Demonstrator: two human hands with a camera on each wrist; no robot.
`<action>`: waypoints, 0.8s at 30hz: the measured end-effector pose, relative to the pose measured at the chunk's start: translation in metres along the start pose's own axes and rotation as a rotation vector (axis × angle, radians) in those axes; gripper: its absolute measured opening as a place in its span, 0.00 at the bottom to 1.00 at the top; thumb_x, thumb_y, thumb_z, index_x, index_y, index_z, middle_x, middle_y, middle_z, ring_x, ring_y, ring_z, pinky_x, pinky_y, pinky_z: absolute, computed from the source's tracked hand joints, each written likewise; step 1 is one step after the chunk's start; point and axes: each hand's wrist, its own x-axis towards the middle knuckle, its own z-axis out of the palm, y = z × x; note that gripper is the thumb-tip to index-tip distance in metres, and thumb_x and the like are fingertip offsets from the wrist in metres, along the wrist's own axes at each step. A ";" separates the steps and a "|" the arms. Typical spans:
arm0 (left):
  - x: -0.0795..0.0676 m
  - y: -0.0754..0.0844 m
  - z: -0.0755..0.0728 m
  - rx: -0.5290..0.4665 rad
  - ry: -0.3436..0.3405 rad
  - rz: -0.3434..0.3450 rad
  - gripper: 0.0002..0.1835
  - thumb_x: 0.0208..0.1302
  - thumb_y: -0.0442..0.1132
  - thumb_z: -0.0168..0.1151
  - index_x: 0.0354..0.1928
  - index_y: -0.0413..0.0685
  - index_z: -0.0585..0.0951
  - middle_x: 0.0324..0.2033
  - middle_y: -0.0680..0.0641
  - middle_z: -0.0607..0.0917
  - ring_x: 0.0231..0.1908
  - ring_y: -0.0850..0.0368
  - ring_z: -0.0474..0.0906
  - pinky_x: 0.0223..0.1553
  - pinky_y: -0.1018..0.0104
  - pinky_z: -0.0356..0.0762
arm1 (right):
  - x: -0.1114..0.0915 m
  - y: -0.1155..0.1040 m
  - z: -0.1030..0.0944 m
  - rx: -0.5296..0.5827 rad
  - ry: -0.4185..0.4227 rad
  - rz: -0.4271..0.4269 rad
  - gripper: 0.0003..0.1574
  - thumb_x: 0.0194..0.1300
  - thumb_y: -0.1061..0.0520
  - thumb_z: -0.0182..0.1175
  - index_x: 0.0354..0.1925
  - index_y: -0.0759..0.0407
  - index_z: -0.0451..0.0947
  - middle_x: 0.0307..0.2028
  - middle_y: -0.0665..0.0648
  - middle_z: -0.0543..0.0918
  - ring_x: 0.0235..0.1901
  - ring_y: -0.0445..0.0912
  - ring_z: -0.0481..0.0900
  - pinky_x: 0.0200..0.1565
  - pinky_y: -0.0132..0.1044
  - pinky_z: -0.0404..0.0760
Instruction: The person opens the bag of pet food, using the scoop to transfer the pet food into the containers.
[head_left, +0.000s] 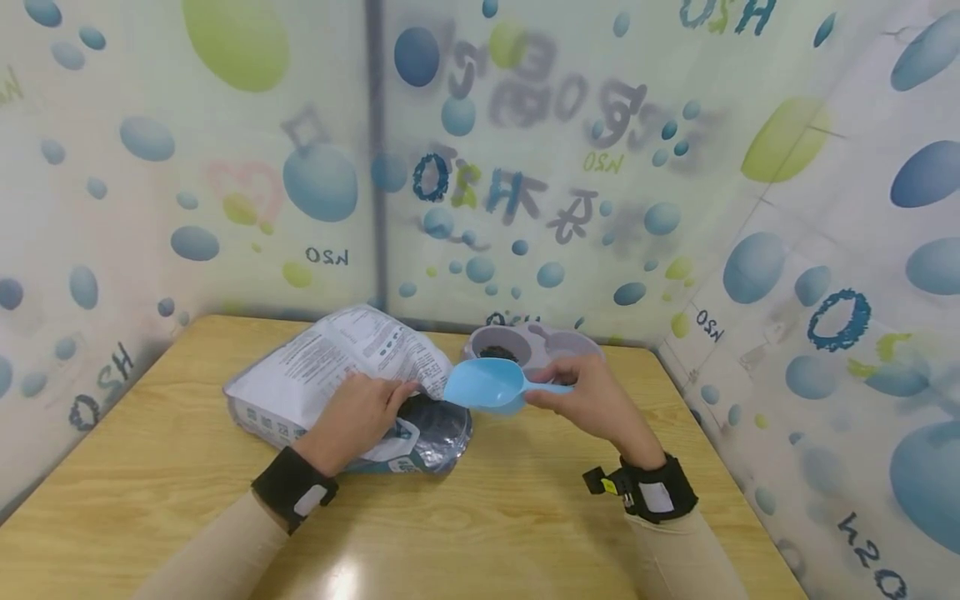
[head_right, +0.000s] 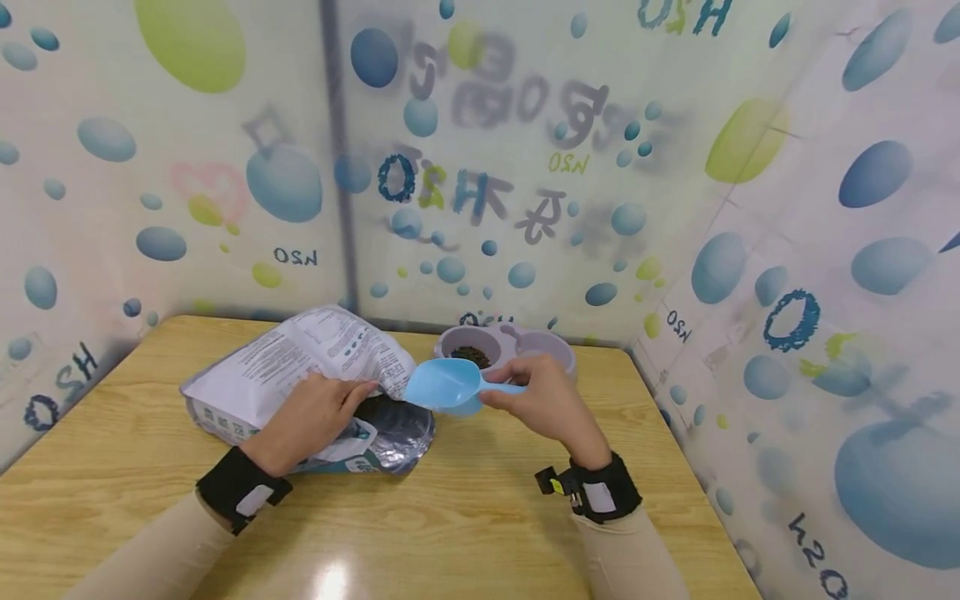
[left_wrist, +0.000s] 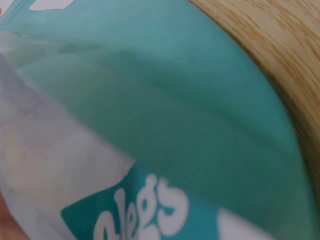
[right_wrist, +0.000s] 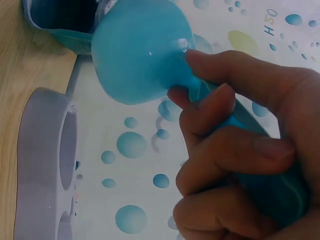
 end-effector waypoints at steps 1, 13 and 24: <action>0.000 0.000 0.000 0.001 0.002 0.002 0.28 0.94 0.48 0.59 0.23 0.57 0.79 0.15 0.60 0.67 0.17 0.66 0.63 0.27 0.67 0.63 | 0.000 0.000 0.000 0.007 -0.015 0.001 0.10 0.74 0.50 0.83 0.47 0.54 0.96 0.47 0.57 0.96 0.36 0.46 0.88 0.38 0.38 0.85; 0.000 -0.001 0.000 -0.005 -0.033 -0.021 0.27 0.94 0.48 0.58 0.26 0.57 0.82 0.14 0.59 0.69 0.16 0.65 0.65 0.26 0.69 0.64 | -0.003 -0.002 -0.002 0.016 -0.130 -0.034 0.06 0.73 0.51 0.83 0.46 0.50 0.97 0.37 0.51 0.95 0.35 0.47 0.86 0.39 0.37 0.84; 0.000 -0.002 0.001 -0.002 -0.038 -0.020 0.27 0.94 0.48 0.58 0.26 0.56 0.83 0.14 0.58 0.68 0.16 0.65 0.65 0.26 0.69 0.64 | -0.004 -0.001 -0.003 0.021 -0.194 -0.031 0.10 0.74 0.50 0.83 0.50 0.51 0.97 0.36 0.50 0.95 0.31 0.44 0.83 0.35 0.35 0.83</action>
